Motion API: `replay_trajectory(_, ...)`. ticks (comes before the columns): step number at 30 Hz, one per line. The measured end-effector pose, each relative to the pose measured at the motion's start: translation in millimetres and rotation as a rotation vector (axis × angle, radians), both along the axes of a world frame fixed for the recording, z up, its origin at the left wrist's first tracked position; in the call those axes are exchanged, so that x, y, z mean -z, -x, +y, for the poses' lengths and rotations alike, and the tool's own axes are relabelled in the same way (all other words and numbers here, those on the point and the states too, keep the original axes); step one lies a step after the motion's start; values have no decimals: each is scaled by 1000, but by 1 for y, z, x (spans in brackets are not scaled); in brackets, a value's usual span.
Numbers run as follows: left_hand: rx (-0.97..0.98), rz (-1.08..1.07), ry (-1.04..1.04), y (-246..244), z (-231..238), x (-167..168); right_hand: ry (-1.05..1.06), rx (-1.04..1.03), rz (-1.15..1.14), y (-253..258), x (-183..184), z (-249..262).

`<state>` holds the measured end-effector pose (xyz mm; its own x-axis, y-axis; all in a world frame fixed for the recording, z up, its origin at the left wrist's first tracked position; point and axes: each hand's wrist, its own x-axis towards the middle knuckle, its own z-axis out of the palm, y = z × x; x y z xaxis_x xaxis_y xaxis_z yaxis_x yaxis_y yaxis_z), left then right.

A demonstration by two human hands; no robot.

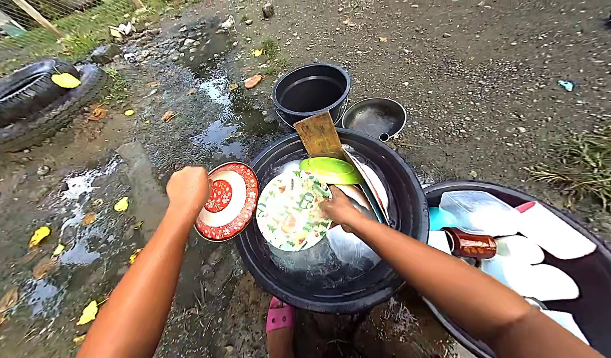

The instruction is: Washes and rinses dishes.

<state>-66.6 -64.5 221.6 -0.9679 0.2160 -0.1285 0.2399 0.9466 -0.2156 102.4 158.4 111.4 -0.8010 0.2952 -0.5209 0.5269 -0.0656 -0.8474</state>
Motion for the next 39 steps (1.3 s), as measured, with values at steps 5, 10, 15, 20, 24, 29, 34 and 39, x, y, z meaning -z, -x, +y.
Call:
replay_trajectory(5,105,-114,-23,-22,17,9,35,10,100,-16,-77,17)
replay_trajectory(10,320,-186,-22,-52,43,24,-32,-21,202,-17,-130,39)
replay_trajectory(15,554,-281,5,-83,77,28,-148,-9,274,-13,-156,56)
replay_trajectory(20,842,-155,-151,-90,84,47,-741,-105,506,-21,-155,57)
replay_trajectory(24,1108,164,-344,-77,76,63,-1187,-86,739,-35,-137,46)
replay_trajectory(29,1343,315,-473,-75,92,50,-1338,-61,750,-68,-128,79)
replay_trajectory(34,1538,306,-663,-109,137,33,-1239,95,360,-152,-138,159)
replay_trajectory(39,1666,248,-795,-160,200,46,-1127,264,-329,-236,-93,225)
